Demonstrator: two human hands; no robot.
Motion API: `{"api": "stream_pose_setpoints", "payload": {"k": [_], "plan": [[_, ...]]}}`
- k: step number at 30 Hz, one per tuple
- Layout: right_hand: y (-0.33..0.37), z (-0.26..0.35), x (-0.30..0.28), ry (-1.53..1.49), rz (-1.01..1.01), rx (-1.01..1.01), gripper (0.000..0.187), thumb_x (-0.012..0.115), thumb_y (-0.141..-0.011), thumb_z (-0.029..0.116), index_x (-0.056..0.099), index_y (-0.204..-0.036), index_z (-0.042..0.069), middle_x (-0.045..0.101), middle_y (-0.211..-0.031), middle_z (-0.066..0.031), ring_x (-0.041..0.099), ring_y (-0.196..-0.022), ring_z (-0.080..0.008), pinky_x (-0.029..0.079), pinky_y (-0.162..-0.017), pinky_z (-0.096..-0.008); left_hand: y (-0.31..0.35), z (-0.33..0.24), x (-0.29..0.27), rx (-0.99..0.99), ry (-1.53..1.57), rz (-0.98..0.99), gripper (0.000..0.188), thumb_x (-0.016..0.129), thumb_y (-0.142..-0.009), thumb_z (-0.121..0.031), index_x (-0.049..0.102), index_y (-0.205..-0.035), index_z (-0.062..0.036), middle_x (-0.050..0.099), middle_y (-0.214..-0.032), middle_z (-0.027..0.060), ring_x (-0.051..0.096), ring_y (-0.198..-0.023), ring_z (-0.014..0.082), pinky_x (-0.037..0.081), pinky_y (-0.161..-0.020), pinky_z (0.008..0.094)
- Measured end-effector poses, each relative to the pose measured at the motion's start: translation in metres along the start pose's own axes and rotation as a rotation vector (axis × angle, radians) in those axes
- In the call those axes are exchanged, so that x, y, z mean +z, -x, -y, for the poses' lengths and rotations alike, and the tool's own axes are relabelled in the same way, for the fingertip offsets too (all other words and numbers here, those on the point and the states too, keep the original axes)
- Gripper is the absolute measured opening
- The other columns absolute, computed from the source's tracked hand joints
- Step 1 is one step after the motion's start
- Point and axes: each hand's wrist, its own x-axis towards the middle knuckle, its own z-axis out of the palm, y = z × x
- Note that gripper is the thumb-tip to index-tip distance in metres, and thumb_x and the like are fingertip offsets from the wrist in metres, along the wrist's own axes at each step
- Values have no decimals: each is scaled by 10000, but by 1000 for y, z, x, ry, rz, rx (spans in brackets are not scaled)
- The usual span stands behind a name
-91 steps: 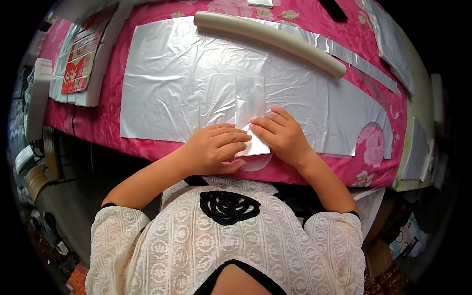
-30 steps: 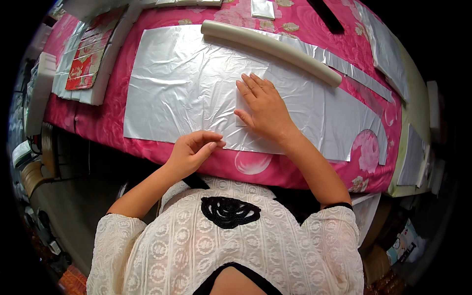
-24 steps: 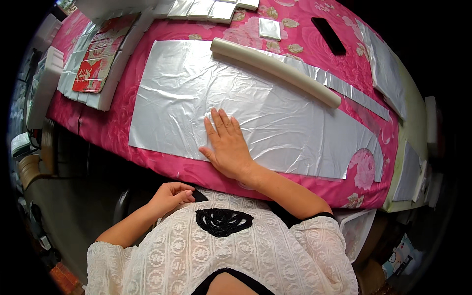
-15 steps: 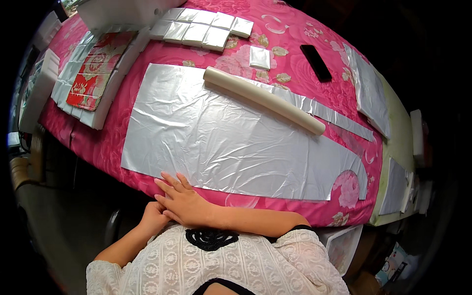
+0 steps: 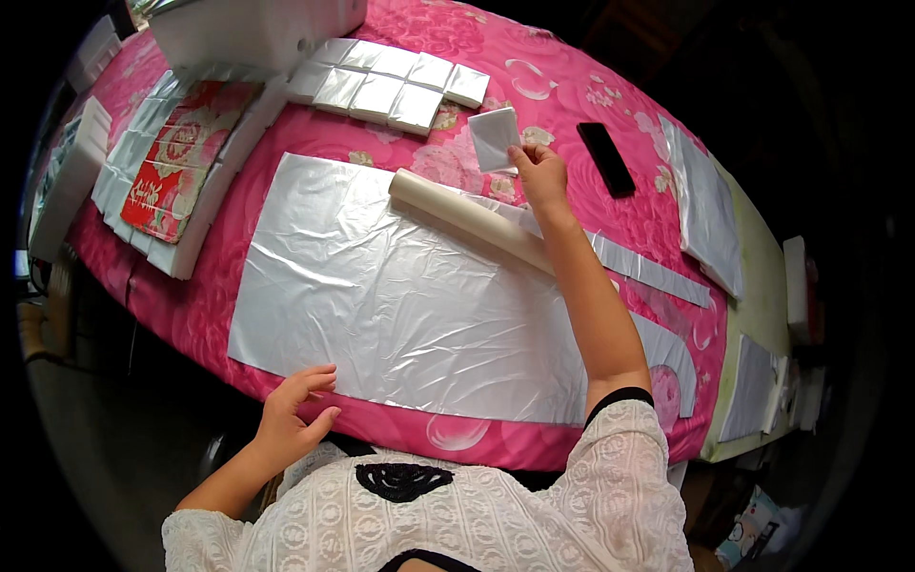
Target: The person wraps small rectangular items in clear plastic film on a pink floral tablecloth. They unroll the film, place an item, fold the film around it, and set the wrapped package aside. The process is repeated multiple times with items stacked on the table.
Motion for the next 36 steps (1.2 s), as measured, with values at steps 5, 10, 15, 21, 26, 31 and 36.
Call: {"api": "stream_pose_setpoints", "payload": {"k": [5, 10, 15, 21, 26, 31, 36], "plan": [[-23, -13, -2, 569, -68, 184, 383, 624, -791, 396, 672, -983, 68, 666, -958, -152, 621, -929, -295, 476, -795, -403, -3, -4, 5, 45, -46, 46, 405, 671, -725, -11, 560, -1114, -22, 548, -1219, 146, 612, -957, 226, 498, -791, 300], [27, 3, -23, 537, 82, -124, 469, 634, -793, 388, 615, -1107, 40, 604, -1090, -161, 525, -1072, -318, 419, -895, -396, -8, -4, 4, 49, -129, 64, 419, 668, -725, -21, 554, -1128, -26, 541, -1227, 151, 601, -987, 246, 494, -799, 306], [138, -4, -103, 649, 282, -251, 459, 665, -779, 292, 586, -1149, 33, 608, -988, -152, 533, -968, -317, 423, -858, -392, -37, -27, 20, 235, -212, 151, 416, 672, -720, -33, 562, -1122, -32, 546, -1219, 156, 584, -1027, 305, 488, -836, 351], [263, 18, -116, 539, 386, -74, 499, 621, -818, 312, 539, -1188, -12, 547, -1113, -175, 504, -1021, -323, 389, -908, -410, -85, -45, 88, 447, -367, 350, 655, 686, -754, -177, 392, -1319, -21, 305, -1407, 240, 352, -1274, 398, 348, -1014, 426], [291, -13, -130, 583, 428, -310, 523, 530, -875, 333, 473, -1270, -5, 406, -1362, -172, 354, -1274, -328, 286, -1045, -420, -104, -38, 156, 583, -430, 325, 833, 607, -796, -405, 211, -1416, -13, 41, -1458, 315, 67, -1358, 465, 181, -1092, 475], [256, -90, -232, 793, 47, -170, 456, 462, -893, 193, 437, -1294, -23, 380, -1393, -177, 335, -1303, -320, 257, -1075, -387, -111, -57, 191, 648, -558, 347, 808, 571, -799, -430, 246, -1399, 1, 64, -1467, 291, 63, -1363, 454, 162, -1098, 475], [257, -154, -350, 984, -372, 61, 364, 456, -891, 163, 548, -1188, -25, 513, -1271, -174, 447, -1221, -312, 335, -1036, -363, -111, -69, 213, 660, -568, 349, 777, 598, -781, -376, 287, -1375, 17, 98, -1467, 274, 67, -1365, 443, 166, -1100, 474]]}}
